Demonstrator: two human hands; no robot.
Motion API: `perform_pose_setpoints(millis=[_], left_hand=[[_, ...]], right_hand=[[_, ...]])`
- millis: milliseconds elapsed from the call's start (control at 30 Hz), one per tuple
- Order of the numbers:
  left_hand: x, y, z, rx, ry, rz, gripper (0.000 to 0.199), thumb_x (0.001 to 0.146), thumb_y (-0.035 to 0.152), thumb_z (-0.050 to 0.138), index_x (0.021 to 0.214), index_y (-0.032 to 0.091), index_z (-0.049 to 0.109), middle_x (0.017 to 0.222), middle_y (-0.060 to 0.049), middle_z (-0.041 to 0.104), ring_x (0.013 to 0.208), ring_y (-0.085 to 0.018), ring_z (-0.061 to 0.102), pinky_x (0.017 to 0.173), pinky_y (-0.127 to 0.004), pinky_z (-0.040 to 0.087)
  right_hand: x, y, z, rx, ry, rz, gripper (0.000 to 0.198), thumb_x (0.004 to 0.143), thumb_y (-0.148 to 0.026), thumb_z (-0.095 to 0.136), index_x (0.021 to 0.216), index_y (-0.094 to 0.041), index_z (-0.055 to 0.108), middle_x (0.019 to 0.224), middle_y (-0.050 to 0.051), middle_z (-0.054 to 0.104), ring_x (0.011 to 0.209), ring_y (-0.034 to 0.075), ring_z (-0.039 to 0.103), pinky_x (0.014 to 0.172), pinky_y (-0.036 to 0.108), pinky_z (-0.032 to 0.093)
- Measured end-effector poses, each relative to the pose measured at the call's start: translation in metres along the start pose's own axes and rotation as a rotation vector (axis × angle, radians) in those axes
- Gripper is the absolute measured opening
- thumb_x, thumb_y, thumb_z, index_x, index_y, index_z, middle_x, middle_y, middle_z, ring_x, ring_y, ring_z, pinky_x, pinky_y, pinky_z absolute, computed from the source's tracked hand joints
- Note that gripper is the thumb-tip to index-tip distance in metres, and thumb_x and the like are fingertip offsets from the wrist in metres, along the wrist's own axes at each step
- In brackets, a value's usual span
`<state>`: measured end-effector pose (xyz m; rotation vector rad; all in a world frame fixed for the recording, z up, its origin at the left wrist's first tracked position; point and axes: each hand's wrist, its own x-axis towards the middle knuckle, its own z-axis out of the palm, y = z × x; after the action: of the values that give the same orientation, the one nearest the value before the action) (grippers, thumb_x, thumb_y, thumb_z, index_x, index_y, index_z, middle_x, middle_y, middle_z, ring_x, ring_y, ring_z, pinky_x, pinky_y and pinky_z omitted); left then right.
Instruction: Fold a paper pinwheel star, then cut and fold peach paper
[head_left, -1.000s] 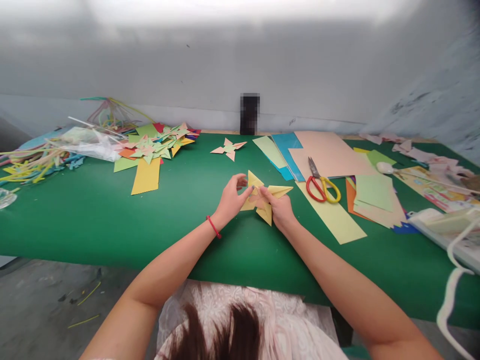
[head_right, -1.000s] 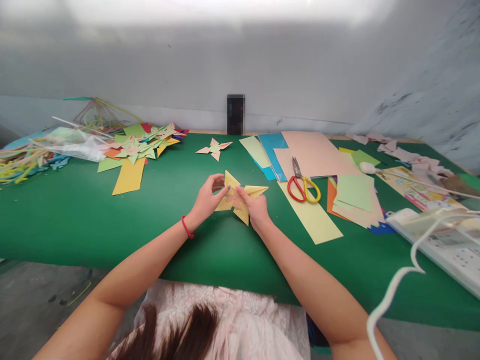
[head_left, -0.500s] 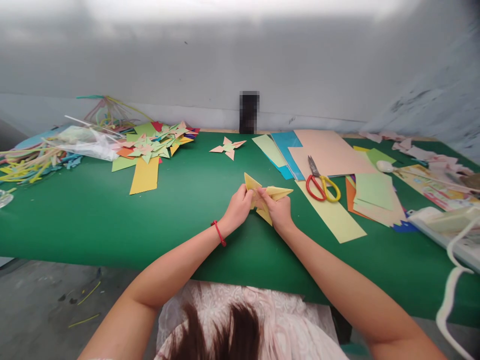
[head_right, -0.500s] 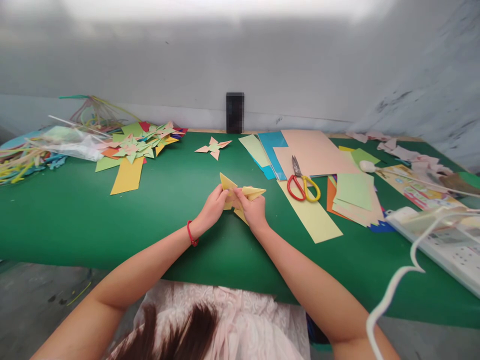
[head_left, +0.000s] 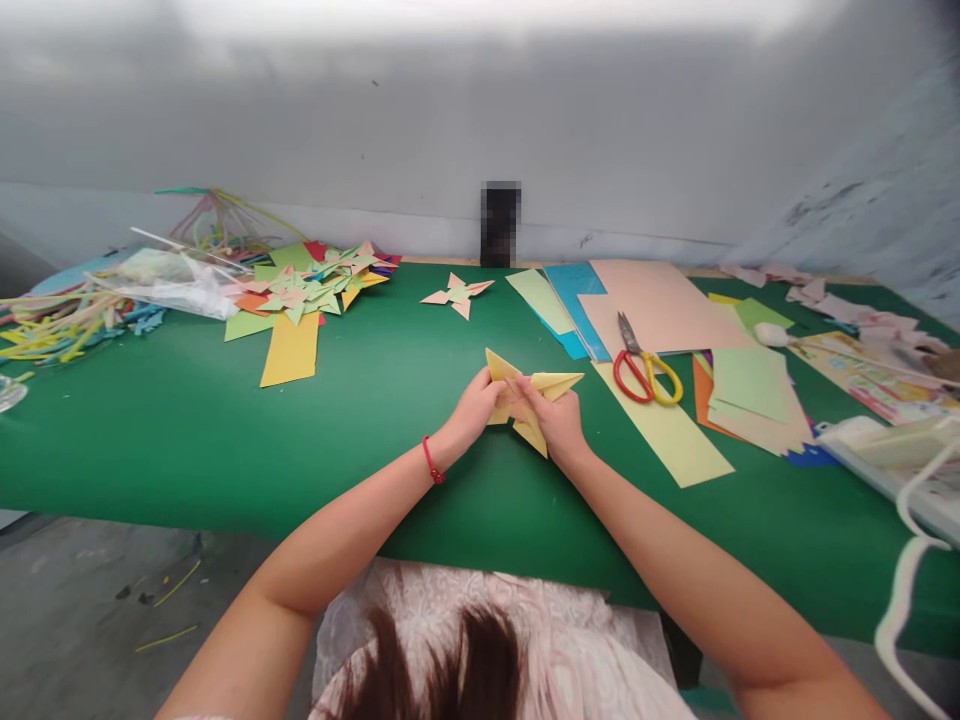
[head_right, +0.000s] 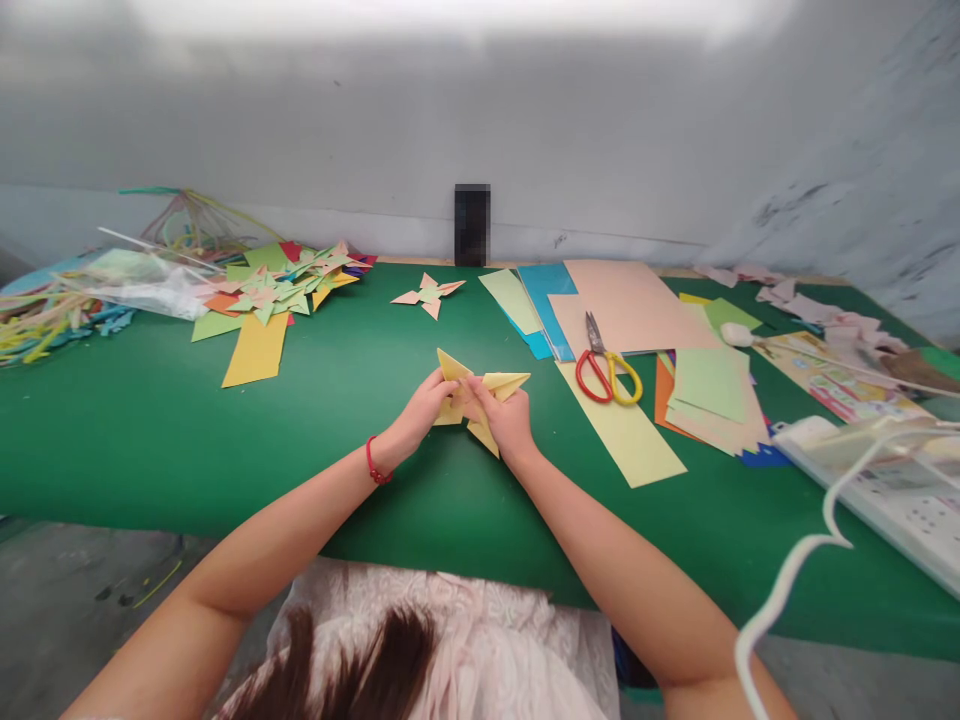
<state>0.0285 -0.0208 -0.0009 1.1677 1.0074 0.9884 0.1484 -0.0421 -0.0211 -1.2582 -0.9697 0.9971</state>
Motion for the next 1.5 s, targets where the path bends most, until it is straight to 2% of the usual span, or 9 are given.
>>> perform_pose_setpoints(millis=[100, 200, 267, 600, 800, 933, 1167, 1333, 1500], left_hand=[[0.0, 0.005, -0.007, -0.128, -0.094, -0.108, 0.019, 0.073, 0.016, 0.048, 0.09, 0.015, 0.057, 0.089, -0.003, 0.063, 0.08, -0.016, 0.056, 0.072, -0.026, 0.042], [0.001, 0.006, -0.015, -0.249, -0.225, -0.148, 0.02, 0.071, 0.017, 0.054, 0.09, 0.015, 0.059, 0.088, -0.004, 0.064, 0.079, -0.016, 0.058, 0.071, -0.026, 0.042], [0.002, 0.005, -0.018, -0.283, -0.263, -0.165, 0.022, 0.071, 0.018, 0.056, 0.092, 0.015, 0.06, 0.09, -0.004, 0.065, 0.08, -0.016, 0.058, 0.072, -0.026, 0.043], [0.003, 0.01, -0.02, -0.371, -0.254, -0.349, 0.02, 0.067, 0.013, 0.059, 0.086, 0.012, 0.065, 0.075, -0.004, 0.066, 0.067, -0.014, 0.059, 0.063, -0.024, 0.043], [0.004, 0.009, -0.019, -0.384, -0.225, -0.372, 0.016, 0.063, 0.008, 0.056, 0.076, 0.013, 0.065, 0.072, -0.003, 0.066, 0.065, -0.014, 0.059, 0.064, -0.026, 0.044], [0.003, 0.008, -0.019, -0.325, -0.265, -0.325, 0.016, 0.063, 0.007, 0.058, 0.077, 0.011, 0.066, 0.077, -0.005, 0.066, 0.069, -0.016, 0.06, 0.069, -0.028, 0.045], [-0.001, 0.008, -0.02, -0.054, -0.283, -0.067, 0.034, 0.073, 0.03, 0.066, 0.102, 0.012, 0.063, 0.105, -0.011, 0.064, 0.091, -0.022, 0.059, 0.079, -0.031, 0.044], [0.0, 0.008, -0.021, 0.156, -0.256, 0.043, 0.039, 0.076, 0.044, 0.06, 0.099, 0.012, 0.062, 0.095, -0.009, 0.066, 0.083, -0.019, 0.059, 0.072, -0.029, 0.043], [0.002, 0.005, -0.024, 0.248, -0.189, 0.109, 0.033, 0.076, 0.045, 0.058, 0.087, 0.013, 0.062, 0.081, -0.005, 0.065, 0.071, -0.015, 0.057, 0.061, -0.024, 0.041]], right_hand=[[0.0, -0.001, 0.0, -0.027, -0.006, -0.053, 0.03, 0.069, -0.046, 0.066, 0.072, -0.016, 0.062, 0.07, 0.002, 0.064, 0.066, 0.016, 0.06, 0.06, 0.026, 0.047], [-0.001, -0.003, 0.0, -0.051, -0.027, -0.12, 0.028, 0.073, -0.045, 0.063, 0.069, -0.017, 0.058, 0.066, -0.001, 0.059, 0.063, 0.013, 0.056, 0.059, 0.023, 0.045], [-0.001, -0.004, 0.0, -0.073, -0.031, -0.143, 0.027, 0.073, -0.044, 0.063, 0.07, -0.018, 0.056, 0.066, -0.002, 0.058, 0.063, 0.012, 0.055, 0.059, 0.023, 0.044], [-0.002, -0.004, 0.0, -0.112, -0.043, -0.219, 0.026, 0.074, -0.043, 0.061, 0.07, -0.018, 0.058, 0.067, -0.002, 0.055, 0.063, 0.013, 0.053, 0.059, 0.024, 0.043], [-0.001, 0.0, -0.001, -0.151, -0.082, -0.26, 0.024, 0.077, -0.042, 0.06, 0.069, -0.019, 0.057, 0.068, -0.002, 0.054, 0.063, 0.012, 0.051, 0.059, 0.024, 0.041], [-0.001, 0.0, -0.001, -0.166, -0.097, -0.298, 0.025, 0.075, -0.042, 0.061, 0.066, -0.02, 0.059, 0.068, -0.002, 0.053, 0.063, 0.012, 0.05, 0.06, 0.024, 0.041], [0.001, -0.004, 0.0, -0.04, -0.006, -0.103, 0.03, 0.069, -0.047, 0.065, 0.07, -0.018, 0.06, 0.07, 0.0, 0.063, 0.067, 0.015, 0.058, 0.063, 0.026, 0.046], [0.003, -0.003, 0.0, 0.085, 0.054, 0.054, 0.036, 0.063, -0.048, 0.07, 0.074, -0.015, 0.065, 0.078, 0.005, 0.068, 0.072, 0.019, 0.063, 0.065, 0.029, 0.049], [0.004, 0.0, -0.001, 0.14, 0.046, 0.09, 0.038, 0.06, -0.049, 0.072, 0.075, -0.015, 0.066, 0.08, 0.006, 0.069, 0.073, 0.02, 0.065, 0.064, 0.03, 0.051]])
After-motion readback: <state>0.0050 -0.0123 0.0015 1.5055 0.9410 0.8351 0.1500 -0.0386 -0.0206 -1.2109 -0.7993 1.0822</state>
